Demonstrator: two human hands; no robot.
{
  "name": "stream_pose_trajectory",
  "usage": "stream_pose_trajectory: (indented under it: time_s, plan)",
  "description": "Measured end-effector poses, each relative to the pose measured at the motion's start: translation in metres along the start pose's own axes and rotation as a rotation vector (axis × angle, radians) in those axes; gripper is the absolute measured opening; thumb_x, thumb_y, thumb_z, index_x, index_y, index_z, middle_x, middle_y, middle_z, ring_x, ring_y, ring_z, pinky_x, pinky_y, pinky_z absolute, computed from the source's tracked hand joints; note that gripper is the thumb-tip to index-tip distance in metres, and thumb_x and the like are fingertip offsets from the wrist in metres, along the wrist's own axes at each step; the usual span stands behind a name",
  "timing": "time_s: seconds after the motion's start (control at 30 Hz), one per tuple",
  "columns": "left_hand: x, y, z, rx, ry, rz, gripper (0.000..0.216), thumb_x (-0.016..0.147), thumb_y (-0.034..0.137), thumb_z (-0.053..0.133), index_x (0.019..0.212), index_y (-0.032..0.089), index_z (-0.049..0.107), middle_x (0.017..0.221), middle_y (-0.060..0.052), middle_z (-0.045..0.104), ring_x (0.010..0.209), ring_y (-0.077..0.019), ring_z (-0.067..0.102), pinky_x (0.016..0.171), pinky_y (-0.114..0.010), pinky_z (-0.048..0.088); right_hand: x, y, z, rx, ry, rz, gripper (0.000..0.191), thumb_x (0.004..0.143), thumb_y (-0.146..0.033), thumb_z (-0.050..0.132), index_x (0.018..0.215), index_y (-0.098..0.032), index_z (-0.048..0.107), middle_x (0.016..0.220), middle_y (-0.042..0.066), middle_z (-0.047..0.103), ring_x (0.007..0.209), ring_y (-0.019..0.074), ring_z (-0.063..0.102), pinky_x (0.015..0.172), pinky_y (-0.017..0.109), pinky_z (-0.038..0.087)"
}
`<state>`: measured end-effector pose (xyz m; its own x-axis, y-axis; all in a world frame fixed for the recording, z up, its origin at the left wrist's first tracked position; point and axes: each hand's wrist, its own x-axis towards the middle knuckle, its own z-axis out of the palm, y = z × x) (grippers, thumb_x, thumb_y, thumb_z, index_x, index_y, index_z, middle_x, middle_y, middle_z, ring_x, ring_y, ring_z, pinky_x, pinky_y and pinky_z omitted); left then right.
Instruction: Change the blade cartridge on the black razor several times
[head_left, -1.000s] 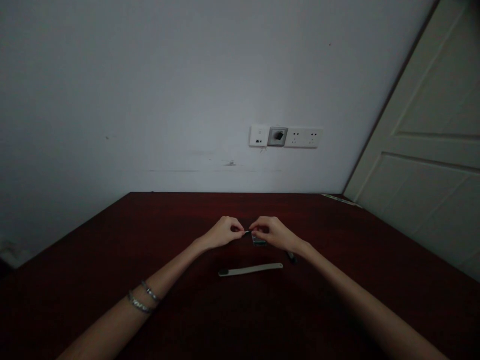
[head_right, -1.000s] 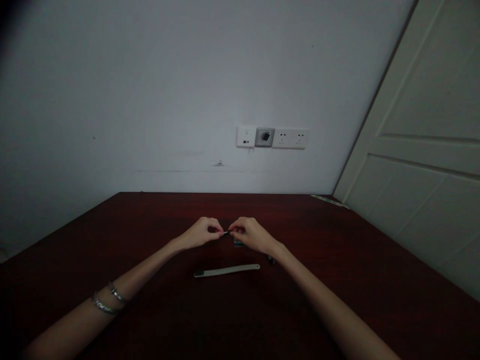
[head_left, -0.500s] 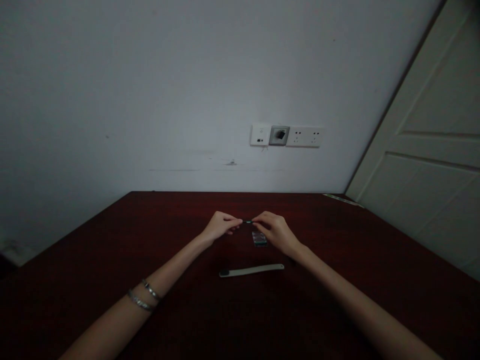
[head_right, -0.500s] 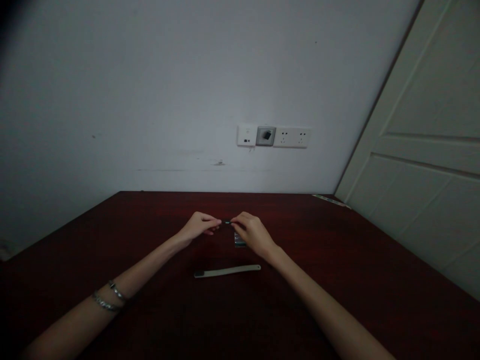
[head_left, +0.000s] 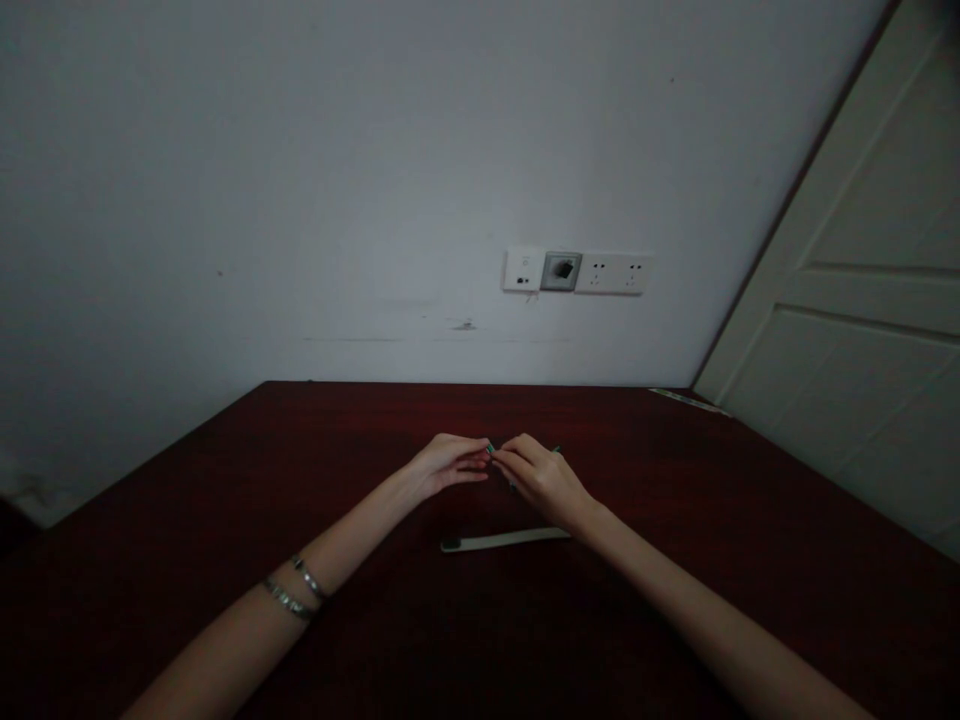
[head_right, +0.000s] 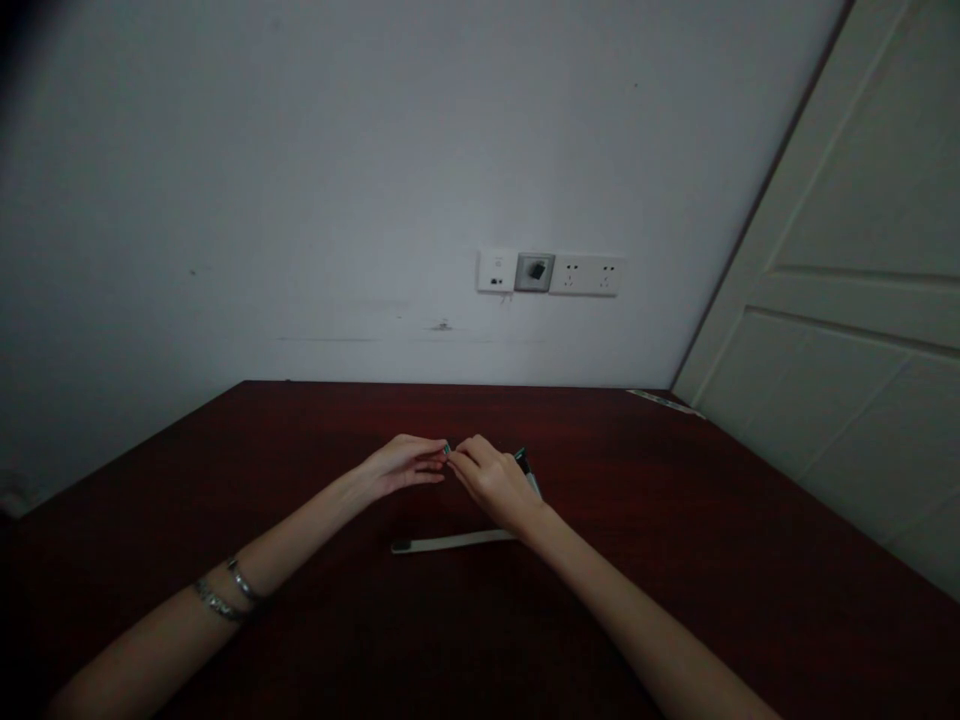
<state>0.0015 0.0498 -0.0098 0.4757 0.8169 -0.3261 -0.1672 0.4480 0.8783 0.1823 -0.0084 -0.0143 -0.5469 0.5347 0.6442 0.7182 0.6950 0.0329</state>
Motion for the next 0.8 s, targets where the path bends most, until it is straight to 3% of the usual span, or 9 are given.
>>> stream_pose_trajectory:
  time_s: [0.17,0.3,0.4,0.57,0.8]
  plan:
    - [-0.001,0.003,-0.004,0.133,-0.012,0.126,0.020,0.066,0.024,0.072,0.072,0.007,0.063,0.066,-0.007,0.065,0.062,-0.0129,0.061,0.068,-0.032,0.054,0.004,0.001,0.001,0.273,0.035,0.009,0.022,0.088,-0.025,0.047,0.102,-0.018,0.062,0.092,0.008,0.059,0.085,0.0163,0.055,0.073,0.029,0.049]
    - [-0.005,0.011,-0.012,0.431,-0.022,0.237,0.029,0.066,0.034,0.070,0.076,0.008,0.063,0.069,-0.007,0.065,0.065,-0.0155,0.063,0.061,-0.029,0.052,0.010,0.003,-0.003,0.464,0.119,0.263,0.018,0.086,-0.026,0.050,0.093,-0.019,0.066,0.086,0.007,0.061,0.080,0.0155,0.058,0.072,0.028,0.048]
    - [-0.007,0.015,-0.016,0.635,-0.103,0.240,0.032,0.068,0.039,0.066,0.076,0.008,0.063,0.065,-0.005,0.064,0.061,-0.0142,0.062,0.058,-0.026,0.051,0.011,0.006,-0.001,0.540,0.102,0.399,0.017,0.083,-0.028,0.055,0.085,-0.018,0.068,0.082,0.006,0.064,0.077,0.0160,0.059,0.070,0.029,0.048]
    - [-0.014,0.015,-0.009,0.877,-0.286,0.289,0.028,0.073,0.037,0.060,0.079,0.011,0.066,0.068,-0.005,0.065,0.058,-0.0114,0.059,0.057,-0.024,0.046,0.009,0.004,0.006,0.706,-0.040,0.575,0.024,0.080,-0.035,0.056,0.083,-0.015,0.068,0.080,0.006,0.063,0.052,0.0094,0.054,0.046,0.022,0.045]
    - [-0.019,0.017,-0.002,1.121,-0.273,0.445,0.023,0.076,0.028,0.052,0.077,0.010,0.067,0.064,-0.003,0.063,0.057,-0.0099,0.052,0.055,-0.019,0.037,0.010,0.001,0.006,0.745,-0.136,0.660,0.027,0.076,-0.038,0.058,0.080,-0.012,0.067,0.074,0.004,0.062,0.043,0.0068,0.049,0.036,0.019,0.040]
